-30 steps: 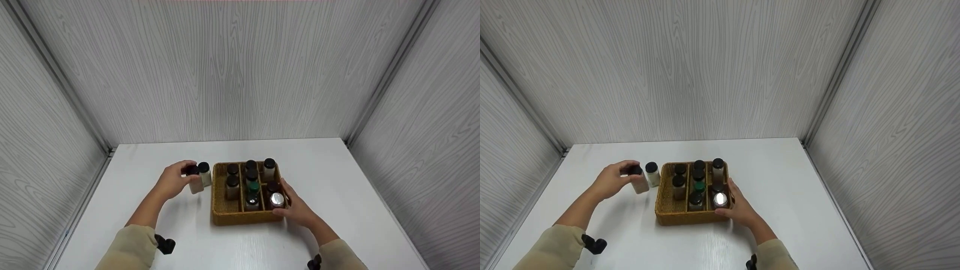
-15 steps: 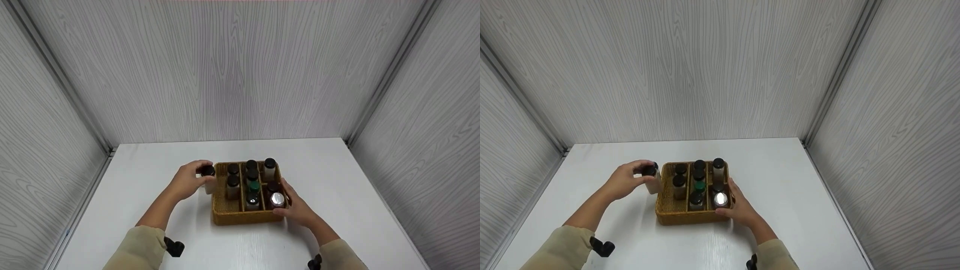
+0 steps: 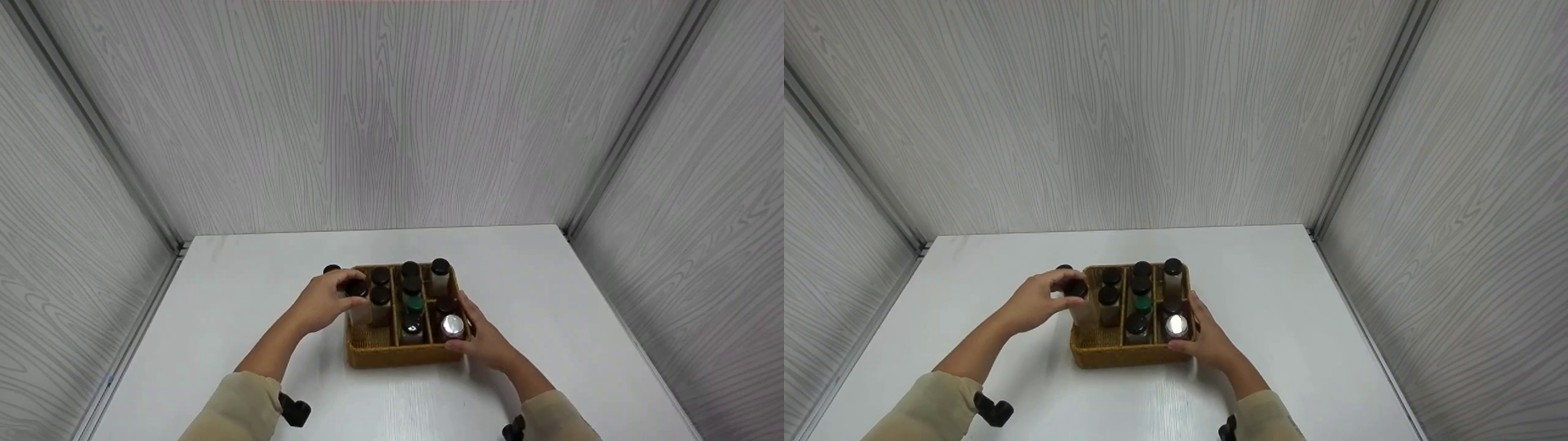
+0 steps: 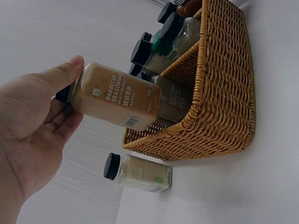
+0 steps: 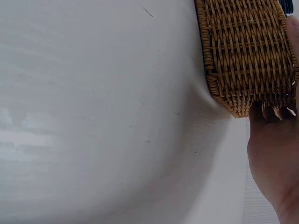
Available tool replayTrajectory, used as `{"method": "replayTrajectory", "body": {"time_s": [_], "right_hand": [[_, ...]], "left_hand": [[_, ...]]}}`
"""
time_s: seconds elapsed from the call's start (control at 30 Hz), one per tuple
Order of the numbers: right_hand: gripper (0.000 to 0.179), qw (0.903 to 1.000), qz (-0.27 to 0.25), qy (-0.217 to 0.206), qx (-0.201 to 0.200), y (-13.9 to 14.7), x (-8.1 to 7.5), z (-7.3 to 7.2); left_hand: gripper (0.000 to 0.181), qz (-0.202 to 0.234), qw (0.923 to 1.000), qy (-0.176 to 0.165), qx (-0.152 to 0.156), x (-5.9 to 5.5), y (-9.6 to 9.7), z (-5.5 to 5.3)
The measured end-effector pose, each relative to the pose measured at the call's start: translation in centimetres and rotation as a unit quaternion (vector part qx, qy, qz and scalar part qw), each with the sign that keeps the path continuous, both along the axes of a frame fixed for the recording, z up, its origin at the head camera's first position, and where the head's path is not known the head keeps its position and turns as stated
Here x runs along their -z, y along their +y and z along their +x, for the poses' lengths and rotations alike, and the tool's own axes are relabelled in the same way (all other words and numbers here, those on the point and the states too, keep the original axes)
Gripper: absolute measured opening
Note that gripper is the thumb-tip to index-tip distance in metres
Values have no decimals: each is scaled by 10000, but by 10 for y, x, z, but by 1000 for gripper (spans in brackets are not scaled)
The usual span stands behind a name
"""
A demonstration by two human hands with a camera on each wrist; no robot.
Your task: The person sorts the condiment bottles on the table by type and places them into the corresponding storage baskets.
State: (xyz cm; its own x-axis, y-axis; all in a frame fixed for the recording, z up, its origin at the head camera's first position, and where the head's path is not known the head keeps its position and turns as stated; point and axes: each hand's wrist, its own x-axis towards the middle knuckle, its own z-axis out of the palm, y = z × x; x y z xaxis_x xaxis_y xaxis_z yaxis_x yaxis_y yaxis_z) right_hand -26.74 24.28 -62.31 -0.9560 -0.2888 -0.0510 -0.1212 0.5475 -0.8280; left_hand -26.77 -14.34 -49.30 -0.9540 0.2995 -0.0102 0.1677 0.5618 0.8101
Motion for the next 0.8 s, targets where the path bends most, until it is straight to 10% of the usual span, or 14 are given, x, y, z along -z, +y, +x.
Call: {"method": "replayTrajectory", "body": {"time_s": [0.8], "right_hand": [[124,9999,-53,-85,-45,2,-1,0]], "left_hand": [[44,8,9997,216,63,33,31,-1]]}}
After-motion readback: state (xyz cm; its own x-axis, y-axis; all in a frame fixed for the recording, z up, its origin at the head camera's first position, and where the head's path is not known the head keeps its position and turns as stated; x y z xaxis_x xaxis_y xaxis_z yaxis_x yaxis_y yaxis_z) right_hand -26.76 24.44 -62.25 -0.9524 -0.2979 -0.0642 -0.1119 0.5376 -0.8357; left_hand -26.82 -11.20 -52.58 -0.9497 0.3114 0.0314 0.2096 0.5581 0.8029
